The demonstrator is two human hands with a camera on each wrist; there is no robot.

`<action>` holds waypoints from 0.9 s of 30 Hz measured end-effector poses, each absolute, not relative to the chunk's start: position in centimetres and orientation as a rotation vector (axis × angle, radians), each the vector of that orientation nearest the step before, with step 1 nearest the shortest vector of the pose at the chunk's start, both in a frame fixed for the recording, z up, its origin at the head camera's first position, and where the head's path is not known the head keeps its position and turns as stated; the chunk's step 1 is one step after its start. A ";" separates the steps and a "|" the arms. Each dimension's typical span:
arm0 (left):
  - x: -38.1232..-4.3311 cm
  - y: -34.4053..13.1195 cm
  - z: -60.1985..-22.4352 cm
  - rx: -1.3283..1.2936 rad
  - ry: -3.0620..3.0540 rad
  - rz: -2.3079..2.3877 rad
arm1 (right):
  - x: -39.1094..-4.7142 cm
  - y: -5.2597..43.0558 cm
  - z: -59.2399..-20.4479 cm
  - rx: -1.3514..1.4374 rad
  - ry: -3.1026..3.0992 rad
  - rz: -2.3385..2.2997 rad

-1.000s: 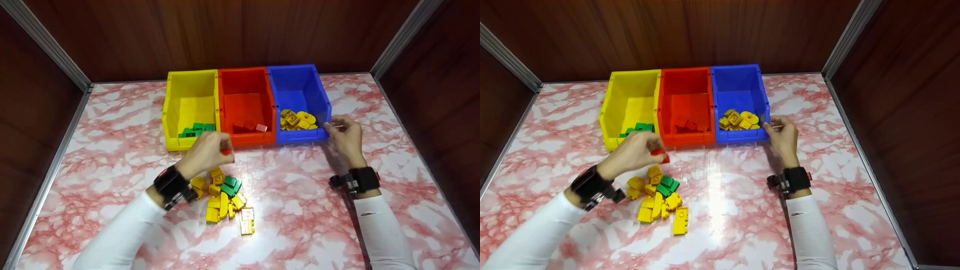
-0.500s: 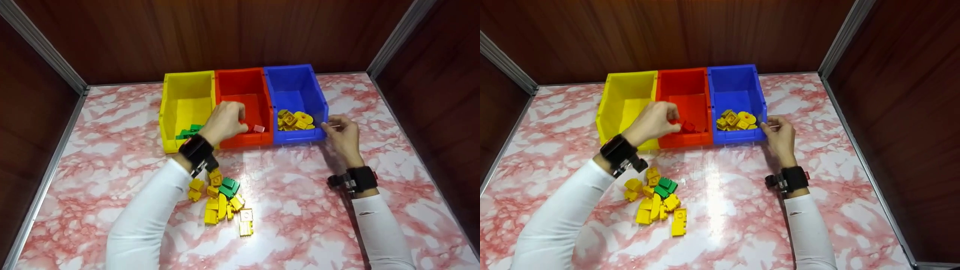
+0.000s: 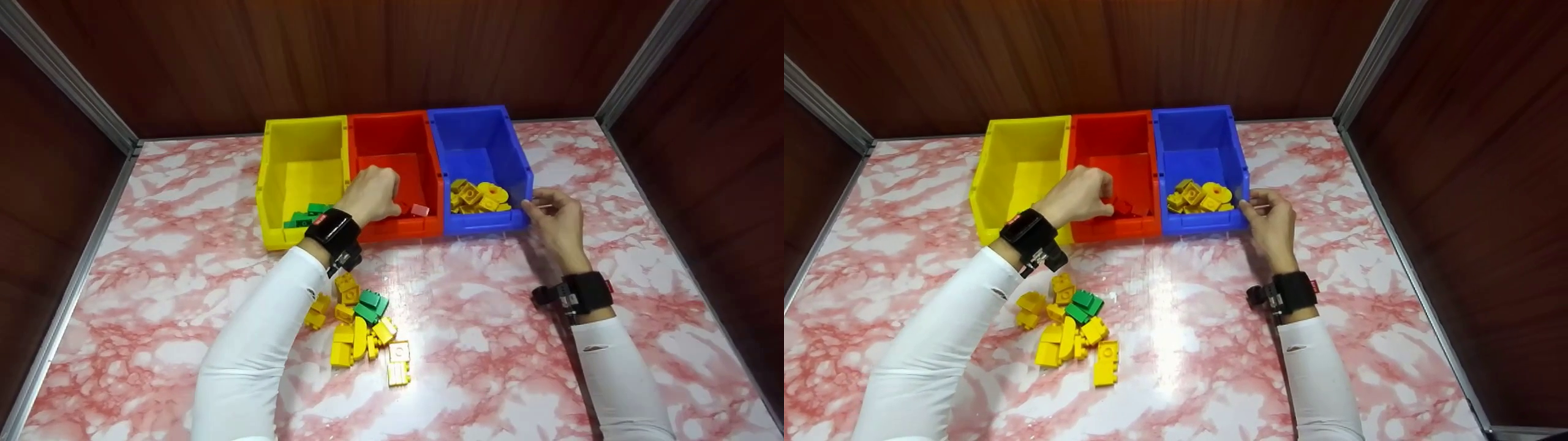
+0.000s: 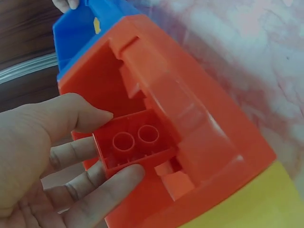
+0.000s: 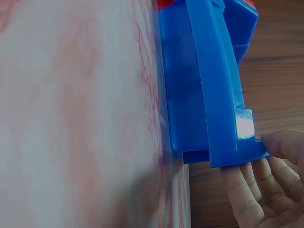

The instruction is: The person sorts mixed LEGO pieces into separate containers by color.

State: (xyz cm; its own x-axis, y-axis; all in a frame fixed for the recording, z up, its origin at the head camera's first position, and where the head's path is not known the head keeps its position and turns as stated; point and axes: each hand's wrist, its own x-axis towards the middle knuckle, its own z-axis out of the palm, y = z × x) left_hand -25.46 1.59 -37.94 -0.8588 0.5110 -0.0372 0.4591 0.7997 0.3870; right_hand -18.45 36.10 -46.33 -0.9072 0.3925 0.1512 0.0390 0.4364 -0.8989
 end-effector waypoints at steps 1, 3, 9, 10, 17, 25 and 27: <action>-25.5 1.5 -38.1 0.777 2.846 0.545 | -18.5 36.1 -46.4 -0.361 -2.354 1.457; -25.5 1.4 -38.5 0.783 2.837 0.529 | -18.5 36.1 -46.4 -0.351 -2.355 1.442; -24.8 0.9 -38.5 0.763 2.799 0.533 | -18.5 36.1 -46.3 -0.363 -2.373 1.434; -24.5 0.8 -38.2 0.765 2.798 0.530 | -18.5 36.2 -46.4 -0.367 -2.377 1.434; -21.0 -0.4 -36.1 0.852 2.726 0.551 | -18.6 36.3 -46.5 -0.393 -2.371 1.462; -16.8 -2.2 -36.7 0.886 2.595 0.485 | -18.4 36.0 -46.4 -0.363 -2.364 1.435; -16.1 -2.6 -37.4 0.844 2.553 0.489 | -18.4 36.0 -46.4 -0.359 -2.363 1.432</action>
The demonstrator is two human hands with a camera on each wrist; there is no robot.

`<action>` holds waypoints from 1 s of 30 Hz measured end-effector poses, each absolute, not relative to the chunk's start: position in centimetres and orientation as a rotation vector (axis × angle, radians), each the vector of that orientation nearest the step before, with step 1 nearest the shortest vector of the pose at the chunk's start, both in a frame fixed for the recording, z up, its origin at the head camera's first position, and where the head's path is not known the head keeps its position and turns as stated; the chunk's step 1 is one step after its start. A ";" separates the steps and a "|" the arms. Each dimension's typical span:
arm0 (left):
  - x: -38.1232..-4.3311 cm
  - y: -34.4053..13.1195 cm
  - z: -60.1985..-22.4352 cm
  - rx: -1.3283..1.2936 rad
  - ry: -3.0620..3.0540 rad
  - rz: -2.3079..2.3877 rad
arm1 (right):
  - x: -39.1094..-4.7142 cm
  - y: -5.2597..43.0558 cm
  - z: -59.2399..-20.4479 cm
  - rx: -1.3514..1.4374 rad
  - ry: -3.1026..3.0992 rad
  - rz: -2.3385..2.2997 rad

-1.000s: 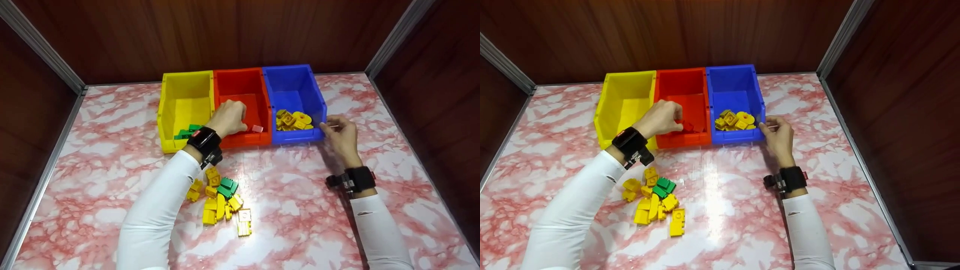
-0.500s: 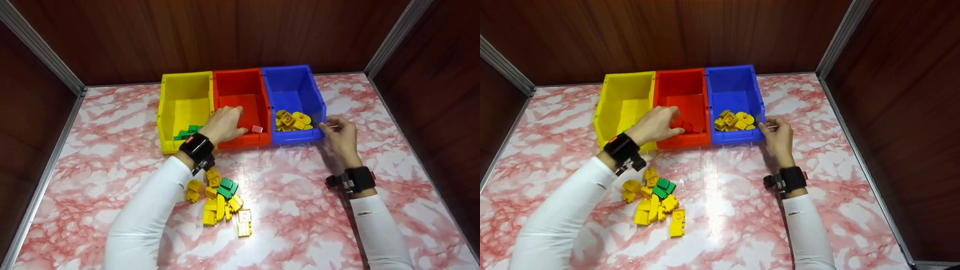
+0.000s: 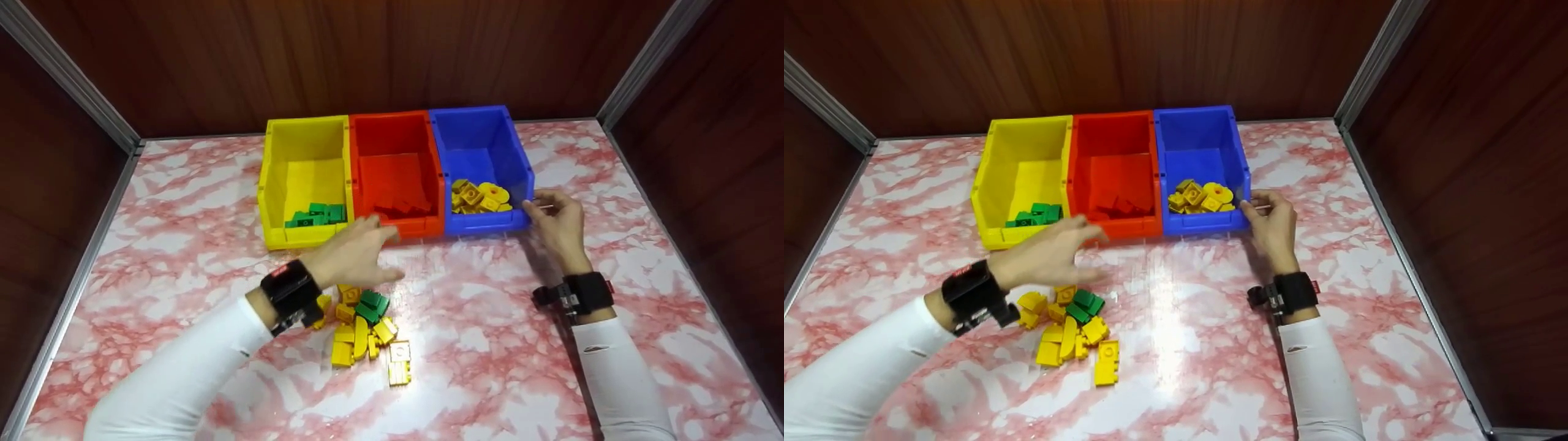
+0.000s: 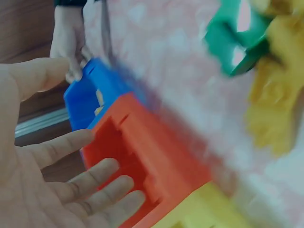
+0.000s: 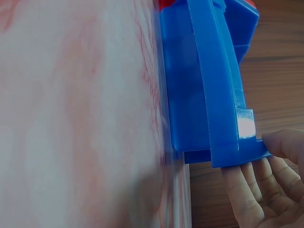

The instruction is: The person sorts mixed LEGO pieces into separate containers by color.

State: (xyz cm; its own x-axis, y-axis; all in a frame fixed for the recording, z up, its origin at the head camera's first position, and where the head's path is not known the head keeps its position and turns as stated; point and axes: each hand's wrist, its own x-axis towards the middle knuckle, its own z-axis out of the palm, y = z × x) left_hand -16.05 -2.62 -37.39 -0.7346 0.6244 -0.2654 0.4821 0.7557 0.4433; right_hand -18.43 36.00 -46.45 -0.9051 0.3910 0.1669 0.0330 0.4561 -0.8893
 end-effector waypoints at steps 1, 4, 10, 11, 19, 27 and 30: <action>-15.7 -2.8 -37.8 0.823 2.535 0.493 | -18.4 36.0 -46.4 -0.359 -2.364 1.428; -15.0 -3.2 -39.2 0.808 2.511 0.500 | -18.4 36.0 -46.4 -0.351 -2.363 1.416; -14.5 -3.6 -41.5 0.879 2.548 0.502 | -18.4 36.1 -46.4 -0.362 -2.369 1.438; -14.5 -3.6 -41.8 0.893 2.550 0.506 | -18.4 36.1 -46.4 -0.367 -2.371 1.442; -14.7 -3.5 -43.2 0.989 2.561 0.571 | -18.6 36.1 -46.4 -0.414 -2.377 1.497; -15.4 -3.8 -42.0 0.911 2.553 0.618 | -18.6 36.1 -46.6 -0.399 -2.361 1.476; -16.0 -4.4 -40.9 0.837 2.538 0.648 | -18.6 36.1 -46.5 -0.378 -2.358 1.468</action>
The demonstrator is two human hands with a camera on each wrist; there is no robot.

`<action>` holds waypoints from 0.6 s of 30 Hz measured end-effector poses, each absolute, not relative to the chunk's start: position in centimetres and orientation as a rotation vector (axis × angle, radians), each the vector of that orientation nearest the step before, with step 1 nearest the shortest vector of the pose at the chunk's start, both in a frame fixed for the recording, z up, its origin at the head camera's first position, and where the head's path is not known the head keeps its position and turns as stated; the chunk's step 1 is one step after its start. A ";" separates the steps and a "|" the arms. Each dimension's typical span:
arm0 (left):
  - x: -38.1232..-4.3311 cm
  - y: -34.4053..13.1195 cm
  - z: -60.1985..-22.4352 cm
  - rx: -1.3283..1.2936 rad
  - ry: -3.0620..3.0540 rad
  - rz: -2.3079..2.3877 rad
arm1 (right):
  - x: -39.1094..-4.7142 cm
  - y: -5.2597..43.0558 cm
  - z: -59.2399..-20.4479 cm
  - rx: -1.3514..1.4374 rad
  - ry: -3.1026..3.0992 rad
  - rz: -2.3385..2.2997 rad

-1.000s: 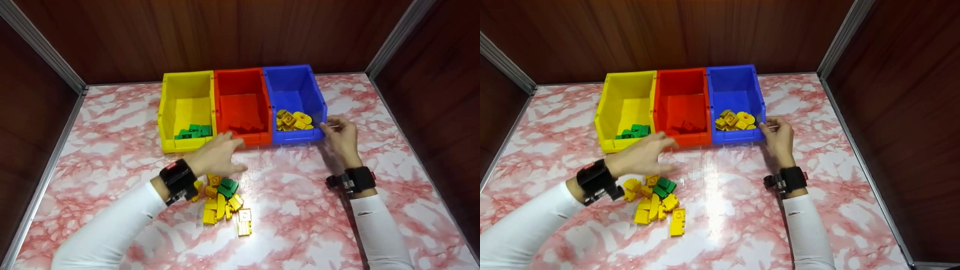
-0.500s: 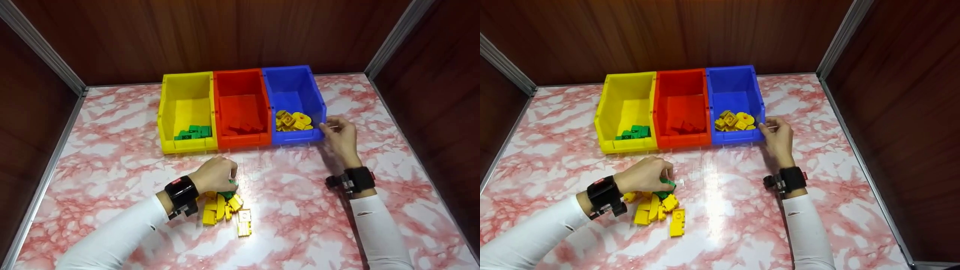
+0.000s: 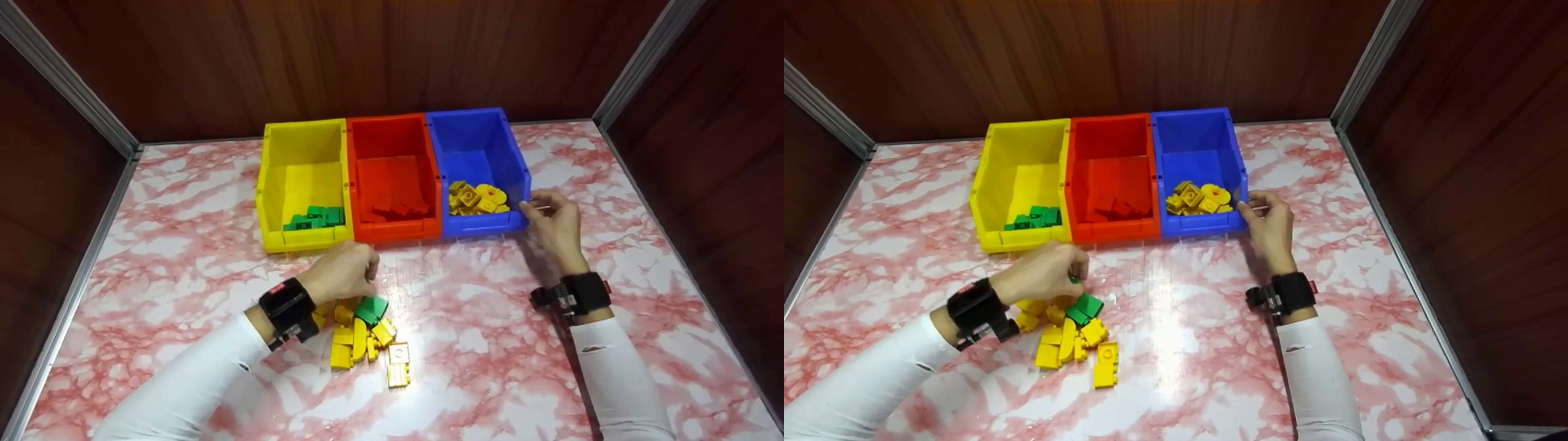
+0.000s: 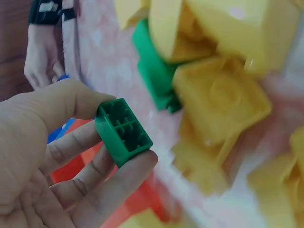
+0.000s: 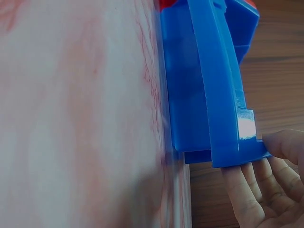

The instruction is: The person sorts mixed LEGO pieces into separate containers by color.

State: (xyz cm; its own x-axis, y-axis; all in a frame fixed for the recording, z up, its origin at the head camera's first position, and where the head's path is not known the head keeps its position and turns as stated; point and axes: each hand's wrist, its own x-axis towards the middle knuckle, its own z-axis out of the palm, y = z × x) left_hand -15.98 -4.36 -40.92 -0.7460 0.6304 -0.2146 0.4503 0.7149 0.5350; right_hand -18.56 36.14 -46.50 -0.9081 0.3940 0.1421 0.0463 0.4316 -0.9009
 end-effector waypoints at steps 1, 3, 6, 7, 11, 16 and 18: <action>-16.2 -4.6 -40.5 0.816 2.538 0.654 | -18.6 36.1 -46.5 -0.369 -2.358 1.464; -17.0 -5.2 -39.7 0.803 2.552 0.653 | -18.5 36.1 -46.5 -0.353 -2.353 1.459; -18.4 -6.3 -38.4 0.789 2.583 0.654 | -18.4 36.1 -46.4 -0.335 -2.342 1.455; -18.9 -6.7 -38.0 0.790 2.599 0.656 | -18.4 36.1 -46.4 -0.336 -2.342 1.454; -21.3 -8.4 -36.7 0.798 2.685 0.691 | -18.4 36.1 -46.4 -0.339 -2.347 1.440; -24.1 -10.3 -36.9 0.714 2.819 0.720 | -18.4 36.1 -46.5 -0.353 -2.354 1.448; -24.9 -10.8 -37.5 0.665 2.853 0.718 | -18.4 36.1 -46.5 -0.363 -2.352 1.464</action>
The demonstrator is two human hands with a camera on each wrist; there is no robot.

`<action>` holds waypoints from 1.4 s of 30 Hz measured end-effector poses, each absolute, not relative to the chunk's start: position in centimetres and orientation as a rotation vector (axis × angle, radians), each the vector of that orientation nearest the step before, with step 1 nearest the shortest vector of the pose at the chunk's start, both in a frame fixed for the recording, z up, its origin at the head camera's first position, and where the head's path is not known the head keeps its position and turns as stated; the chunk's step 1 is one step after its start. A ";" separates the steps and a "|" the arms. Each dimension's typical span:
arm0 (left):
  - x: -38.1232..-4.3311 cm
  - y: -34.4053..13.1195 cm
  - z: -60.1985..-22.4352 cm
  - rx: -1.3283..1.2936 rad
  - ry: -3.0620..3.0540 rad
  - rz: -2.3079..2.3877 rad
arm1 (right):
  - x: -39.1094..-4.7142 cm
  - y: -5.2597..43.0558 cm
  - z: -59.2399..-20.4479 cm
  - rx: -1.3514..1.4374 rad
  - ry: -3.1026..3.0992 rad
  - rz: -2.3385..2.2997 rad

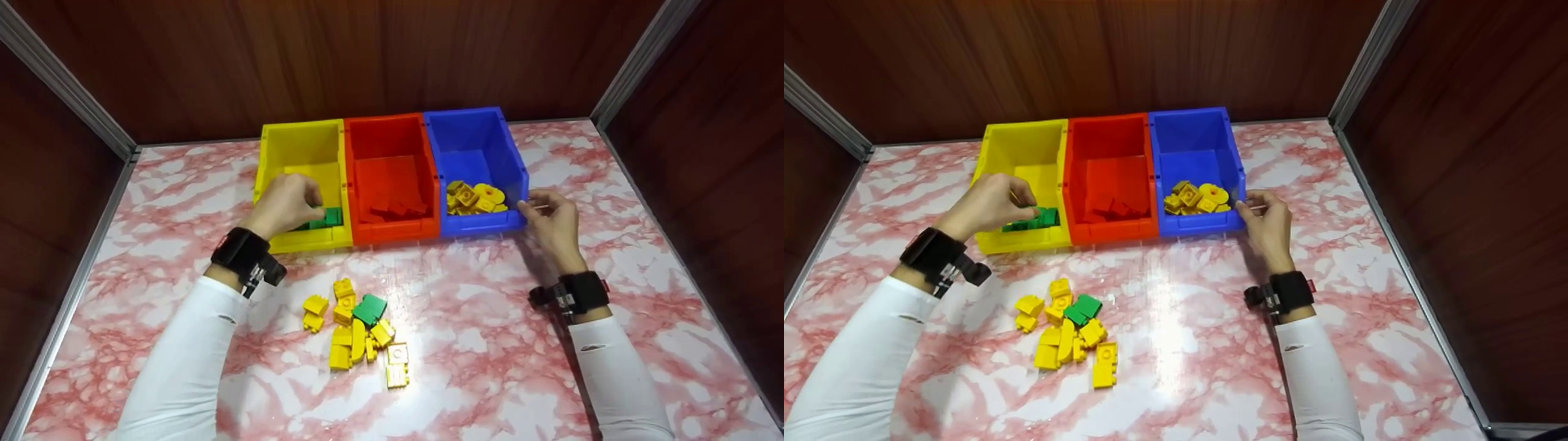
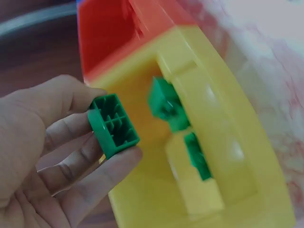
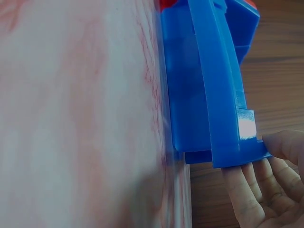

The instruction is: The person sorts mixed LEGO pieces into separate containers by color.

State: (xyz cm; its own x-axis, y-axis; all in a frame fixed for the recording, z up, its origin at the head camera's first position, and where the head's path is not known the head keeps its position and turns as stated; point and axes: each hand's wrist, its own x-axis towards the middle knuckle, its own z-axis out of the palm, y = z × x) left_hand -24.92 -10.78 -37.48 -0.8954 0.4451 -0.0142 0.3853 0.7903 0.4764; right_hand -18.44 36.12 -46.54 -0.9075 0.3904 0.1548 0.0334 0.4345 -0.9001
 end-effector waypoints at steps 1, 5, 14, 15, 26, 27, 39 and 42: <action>-25.3 -11.0 -37.8 0.643 2.866 0.716 | -18.5 36.1 -46.6 -0.365 -2.350 1.470; -26.5 -11.5 -39.3 0.573 2.901 0.703 | -18.5 36.1 -46.6 -0.365 -2.344 1.486; -27.4 -11.6 -41.1 0.498 2.861 0.685 | -18.6 36.0 -46.7 -0.365 -2.351 1.477; -27.4 -11.5 -41.1 0.503 2.857 0.678 | -18.6 36.0 -46.6 -0.364 -2.353 1.475; -24.4 -10.5 -39.5 0.529 2.833 0.661 | -18.5 36.0 -46.5 -0.390 -2.349 1.509; -23.9 -10.3 -39.2 0.545 2.828 0.654 | -18.5 36.0 -46.5 -0.385 -2.347 1.504; -17.4 -5.8 -37.8 0.783 2.698 0.529 | -18.4 36.0 -46.3 -0.413 -2.351 1.533; -16.1 -4.3 -38.0 0.824 2.591 0.532 | -18.4 36.0 -46.3 -0.400 -2.344 1.537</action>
State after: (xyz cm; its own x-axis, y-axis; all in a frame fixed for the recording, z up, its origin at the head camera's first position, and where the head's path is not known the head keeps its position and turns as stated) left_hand -16.14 -4.34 -37.96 -0.7609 0.6070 -0.2292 0.4677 0.7580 0.4547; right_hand -18.37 35.97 -46.30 -0.9132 0.3941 0.1034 0.0623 0.3859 -0.9204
